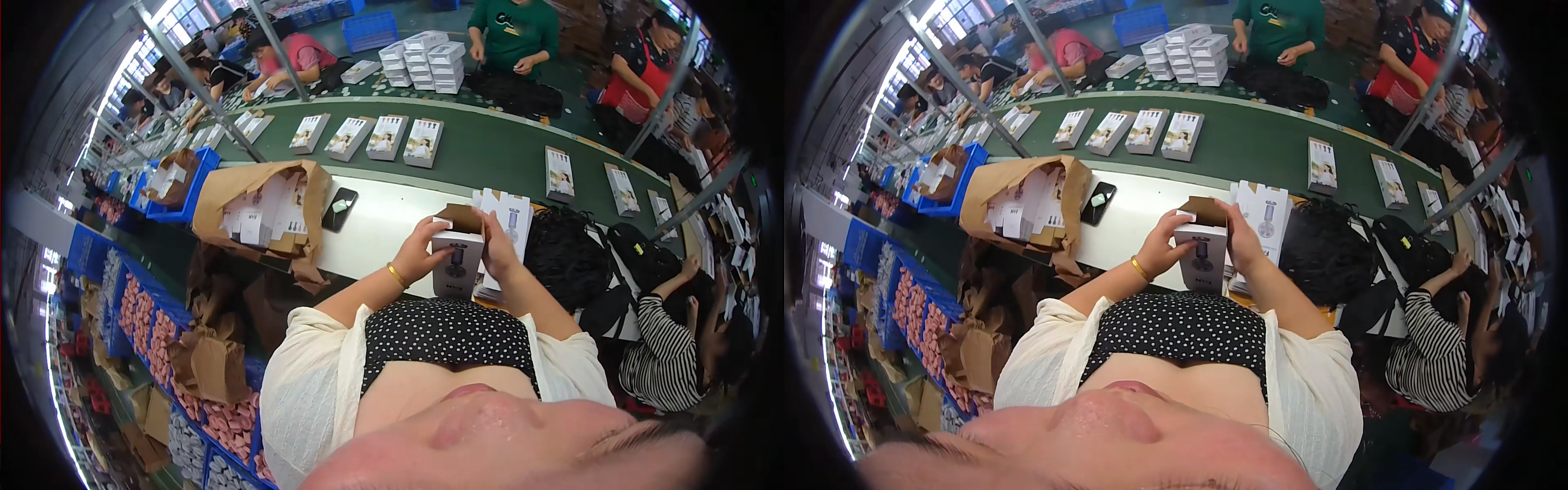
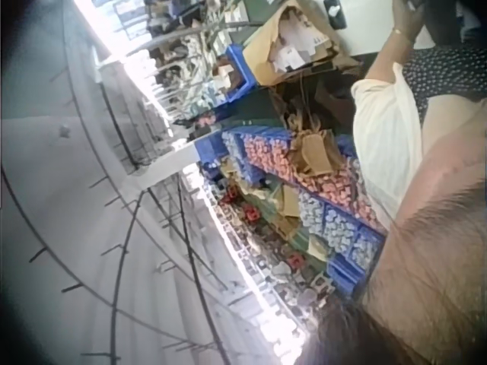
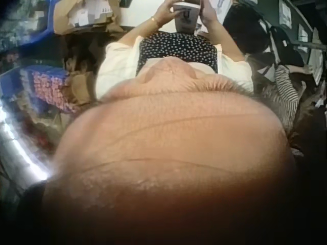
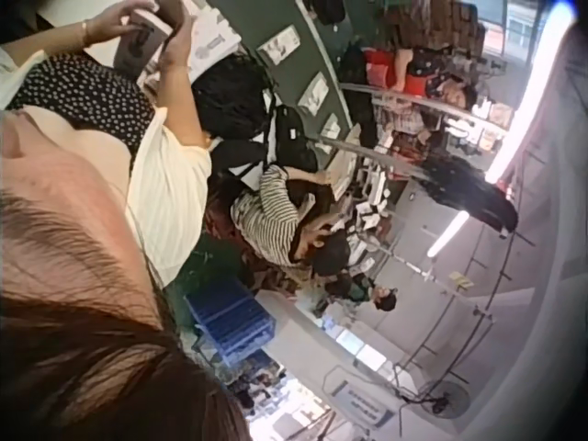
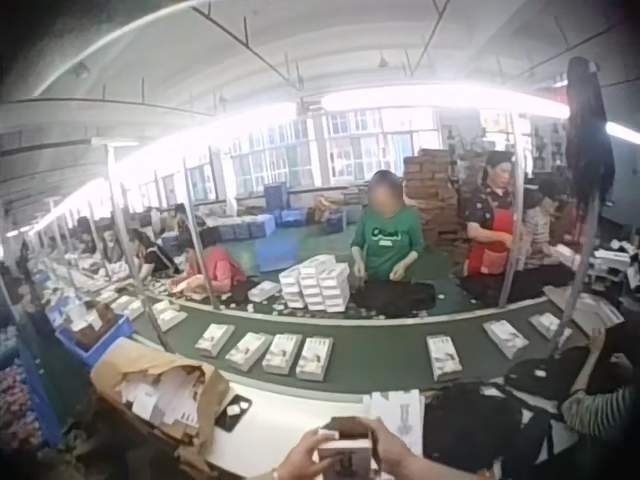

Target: Packing handheld fans into product boxes on an assembly line.

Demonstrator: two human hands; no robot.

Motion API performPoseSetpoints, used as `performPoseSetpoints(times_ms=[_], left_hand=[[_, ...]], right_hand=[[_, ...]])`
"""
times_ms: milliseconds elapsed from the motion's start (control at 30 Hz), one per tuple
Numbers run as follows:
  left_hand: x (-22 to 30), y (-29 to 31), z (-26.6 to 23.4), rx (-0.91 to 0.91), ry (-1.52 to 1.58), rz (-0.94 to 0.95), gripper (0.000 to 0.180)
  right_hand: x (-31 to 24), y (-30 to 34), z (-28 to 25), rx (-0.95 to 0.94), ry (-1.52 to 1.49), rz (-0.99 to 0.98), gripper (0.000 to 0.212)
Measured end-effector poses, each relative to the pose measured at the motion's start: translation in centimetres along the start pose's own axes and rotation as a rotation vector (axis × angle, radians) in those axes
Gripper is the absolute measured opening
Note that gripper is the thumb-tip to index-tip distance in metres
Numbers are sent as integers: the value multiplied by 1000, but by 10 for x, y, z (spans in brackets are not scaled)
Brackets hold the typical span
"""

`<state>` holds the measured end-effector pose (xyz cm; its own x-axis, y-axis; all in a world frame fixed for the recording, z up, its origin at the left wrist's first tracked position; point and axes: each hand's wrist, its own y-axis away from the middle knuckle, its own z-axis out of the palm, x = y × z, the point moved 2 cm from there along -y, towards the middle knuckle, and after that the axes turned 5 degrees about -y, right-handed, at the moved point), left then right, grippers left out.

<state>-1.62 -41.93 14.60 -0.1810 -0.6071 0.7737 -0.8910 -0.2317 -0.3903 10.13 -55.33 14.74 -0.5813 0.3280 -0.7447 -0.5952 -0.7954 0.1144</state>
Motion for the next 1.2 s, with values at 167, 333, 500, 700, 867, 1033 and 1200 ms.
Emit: performPoseSetpoints(times_ms=[167, 333, 500, 700, 867, 1033, 1200], left_hand=[[1, 1, -12, -44, 55, 23, 41], [15, 5, -18, 30, 124, 22, 38], [8, 4, -12, 6, 128, -21, 41], [11, 10, -26, 77, -41, 53, 43], [-68, 27, -50, 417, -131, -534, 36], [-129, 86, -58, 687, 629, -1196, 43], [-178, 139, -53, 697, 615, -1380, 44]], right_hand=[[-15, -10, -5, -245, 179, 195, 43], [-43, -8, 25, -409, 535, 307, 39], [-34, -14, 23, -277, 557, 297, 40], [-24, -20, 29, -241, 608, 153, 44], [6, -69, -81, 257, 1053, -234, 61], [-1, -46, -123, 699, 1662, 361, 95], [2, -54, -113, 756, 1653, 472, 99]])
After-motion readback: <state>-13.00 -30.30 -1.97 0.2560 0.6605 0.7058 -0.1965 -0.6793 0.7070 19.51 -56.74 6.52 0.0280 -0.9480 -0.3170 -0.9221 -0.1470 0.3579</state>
